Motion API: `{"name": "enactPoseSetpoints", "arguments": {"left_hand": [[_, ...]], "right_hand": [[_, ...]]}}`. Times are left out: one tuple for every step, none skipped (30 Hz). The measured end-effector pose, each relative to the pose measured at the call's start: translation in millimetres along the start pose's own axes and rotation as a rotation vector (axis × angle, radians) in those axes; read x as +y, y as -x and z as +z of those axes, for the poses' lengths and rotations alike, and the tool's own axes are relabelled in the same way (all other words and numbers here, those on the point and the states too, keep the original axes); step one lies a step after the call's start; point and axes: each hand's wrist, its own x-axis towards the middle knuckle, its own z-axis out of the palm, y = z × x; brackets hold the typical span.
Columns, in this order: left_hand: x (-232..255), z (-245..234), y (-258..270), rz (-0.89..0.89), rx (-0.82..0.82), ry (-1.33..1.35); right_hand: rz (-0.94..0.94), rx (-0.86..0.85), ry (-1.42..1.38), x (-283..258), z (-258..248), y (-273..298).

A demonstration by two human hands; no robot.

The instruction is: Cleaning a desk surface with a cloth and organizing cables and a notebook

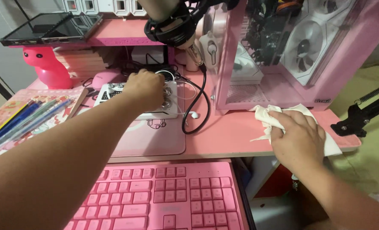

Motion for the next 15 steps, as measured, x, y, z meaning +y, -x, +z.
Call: {"name": "enactPoseSetpoints", "arguments": {"left_hand": [[-3,5,-4,0.001,0.054,-0.032],[-6,8,-8,0.003,0.112,-0.067],[-10,7,-12,0.005,0.114,-0.071],[-16,7,-14,0.019,0.253,0.01],[-22,6,-15,0.034,0.393,0.091],[-24,-10,-3,0.028,0.396,0.086],[-25,-26,9,-0.041,0.409,0.336],[-25,-44,21,-0.104,0.421,0.586],[-25,-54,34,-0.105,0.43,0.579],[-26,-64,49,-0.145,0.364,0.783],[-27,-73,65,-0.182,0.295,0.986],[-30,-76,71,-0.189,0.305,0.979],[-34,-78,77,-0.184,0.297,1.124],[-37,-81,83,-0.175,0.288,1.266],[-40,-92,96,-0.179,0.299,1.257]], "right_hand": [[0.017,-0.022,-0.012,-1,-1,0],[0.035,-0.04,-0.027,-3,-3,0],[0.037,-0.038,-0.029,0,0,0],[0.013,-0.009,-0.005,2,2,0],[-0.011,0.019,0.02,3,5,0],[-0.016,0.023,0.014,0,0,-1],[0.035,-0.055,0.001,-4,-4,-2],[0.088,-0.128,-0.012,-7,-9,-3],[0.086,-0.12,-0.02,-5,-9,-4],[0.068,-0.112,-0.009,-4,-7,-4],[0.051,-0.105,0.003,-4,-6,-3],[0.043,-0.1,-0.007,-7,-10,-7],[0.075,-0.189,0.01,-9,-14,-10],[0.11,-0.277,0.027,-12,-19,-13],[0.104,-0.271,0.016,-10,-17,-20]]}}
